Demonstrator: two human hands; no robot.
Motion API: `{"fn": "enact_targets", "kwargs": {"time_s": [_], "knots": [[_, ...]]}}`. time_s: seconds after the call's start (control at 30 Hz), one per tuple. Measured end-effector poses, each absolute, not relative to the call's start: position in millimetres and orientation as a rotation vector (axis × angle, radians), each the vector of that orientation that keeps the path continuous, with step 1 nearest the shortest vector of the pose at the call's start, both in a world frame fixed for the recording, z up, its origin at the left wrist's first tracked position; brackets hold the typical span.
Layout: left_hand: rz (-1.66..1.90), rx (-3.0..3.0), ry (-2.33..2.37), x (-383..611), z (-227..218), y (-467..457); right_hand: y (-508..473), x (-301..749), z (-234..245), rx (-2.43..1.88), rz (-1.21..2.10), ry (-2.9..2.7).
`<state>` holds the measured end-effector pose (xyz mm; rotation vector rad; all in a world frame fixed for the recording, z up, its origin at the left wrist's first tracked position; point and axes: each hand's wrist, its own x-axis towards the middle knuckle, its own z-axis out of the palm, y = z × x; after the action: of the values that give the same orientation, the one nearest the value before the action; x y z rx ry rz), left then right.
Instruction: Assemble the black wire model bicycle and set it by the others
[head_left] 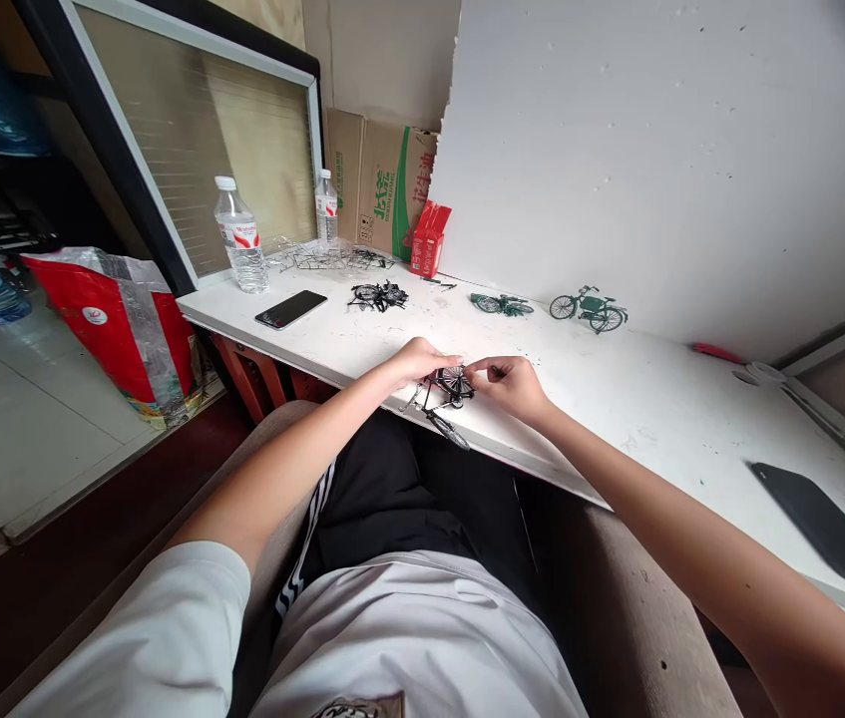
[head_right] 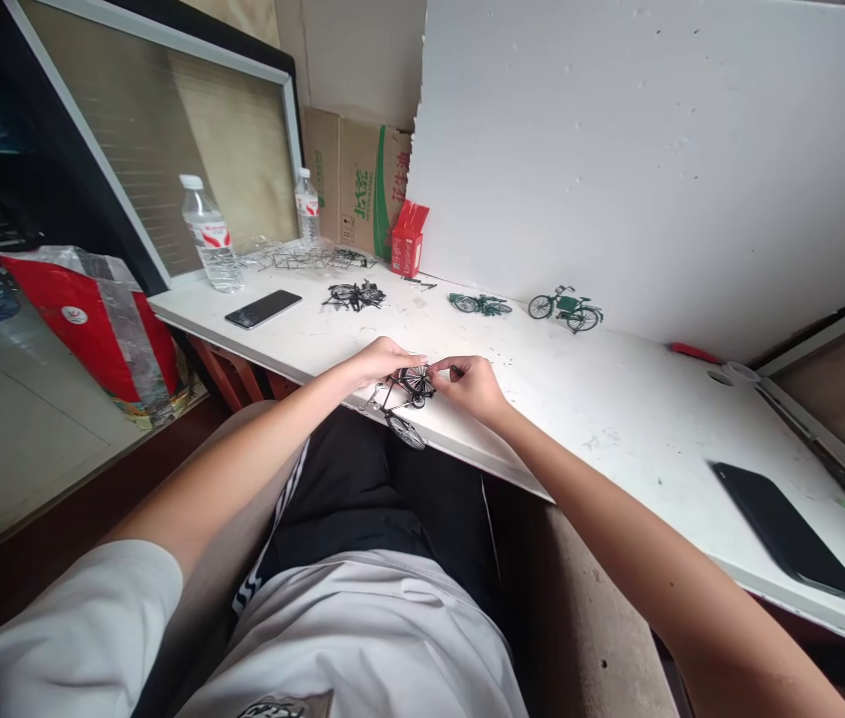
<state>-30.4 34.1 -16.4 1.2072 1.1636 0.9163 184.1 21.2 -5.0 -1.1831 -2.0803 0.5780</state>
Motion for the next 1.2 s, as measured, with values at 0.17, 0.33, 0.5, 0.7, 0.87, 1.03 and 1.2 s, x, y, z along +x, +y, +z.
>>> {"fn": "enact_targets", "kwargs": {"time_s": [0.17,0.33,0.5,0.7,0.87,1.03,1.2], "knots": [[0.91,1.216,1.154,-30.7,-11.2,29.9,22.1,181.9,-1.8,-1.198,0.505,-2.118],[0.913,1.2,1.126,-31.3,-15.7,32.7,20.7,180.3,4.4,-1.212,0.405,-2.203],[0.928,1.186,1.116,-30.9,-17.8,33.7,15.8,178.1,10.0,-1.218,0.27,-2.287],[0.931,1.206,1.127,-31.0,-18.0,34.3,18.5,180.2,11.9,-1.185,0.1,-2.437],[0.931,1.204,1.138,-31.1,-20.1,37.1,23.1,184.9,10.3,-1.1,-0.057,-2.548],[0.923,1.203,1.148,-31.0,-20.2,37.4,20.9,185.4,8.2,-1.065,-0.132,-2.57],[0.941,1.197,1.146,-30.3,-18.8,36.3,17.9,184.4,6.1,-1.071,-0.185,-2.592]]}}
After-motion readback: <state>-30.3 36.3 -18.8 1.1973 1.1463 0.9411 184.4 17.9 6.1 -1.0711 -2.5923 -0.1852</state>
